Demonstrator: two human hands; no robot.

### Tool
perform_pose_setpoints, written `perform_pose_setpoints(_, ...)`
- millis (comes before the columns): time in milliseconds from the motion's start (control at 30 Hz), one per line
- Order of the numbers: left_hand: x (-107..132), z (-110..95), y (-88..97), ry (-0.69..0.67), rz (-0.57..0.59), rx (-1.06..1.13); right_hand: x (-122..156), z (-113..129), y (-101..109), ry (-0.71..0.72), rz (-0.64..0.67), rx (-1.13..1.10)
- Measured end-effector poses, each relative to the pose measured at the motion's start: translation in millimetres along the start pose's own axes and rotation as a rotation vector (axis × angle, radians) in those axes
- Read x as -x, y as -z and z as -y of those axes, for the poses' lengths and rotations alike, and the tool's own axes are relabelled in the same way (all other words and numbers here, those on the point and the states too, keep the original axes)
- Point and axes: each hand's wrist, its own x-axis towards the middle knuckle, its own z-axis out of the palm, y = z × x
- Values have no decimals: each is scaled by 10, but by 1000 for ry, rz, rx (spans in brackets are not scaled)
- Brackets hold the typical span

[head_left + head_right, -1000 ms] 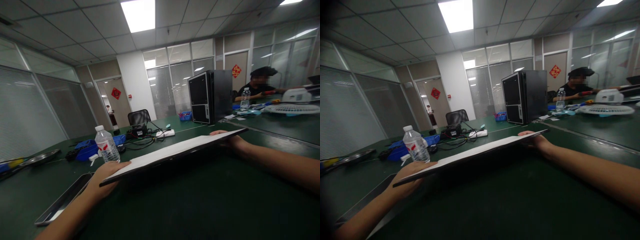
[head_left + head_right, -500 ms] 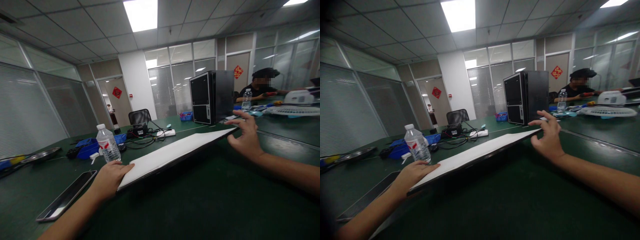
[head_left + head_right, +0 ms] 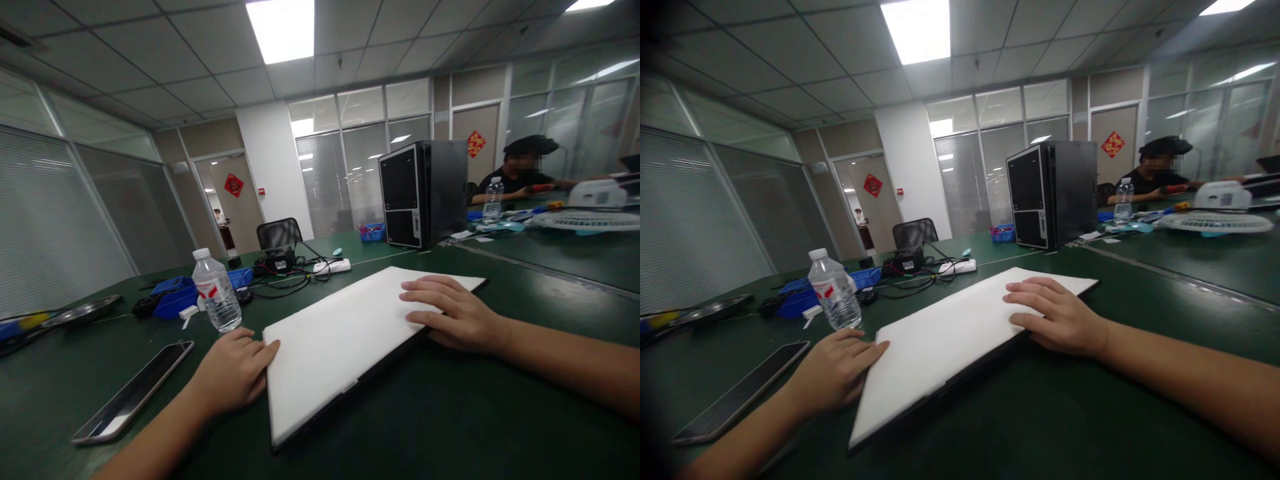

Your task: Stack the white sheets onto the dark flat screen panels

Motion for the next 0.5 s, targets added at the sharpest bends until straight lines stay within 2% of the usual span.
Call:
perform_pose_setpoints(267, -40, -39, 83, 90, 61, 34, -5, -39, -5, -60, 57, -176)
perform_pose_setpoints(400, -47, -29, 126, 204, 46, 108, -62, -25, 27, -167, -4, -179)
perform_pose_setpoints(500, -40, -7, 148, 301, 19, 161, -180, -26, 113, -187, -57, -130)
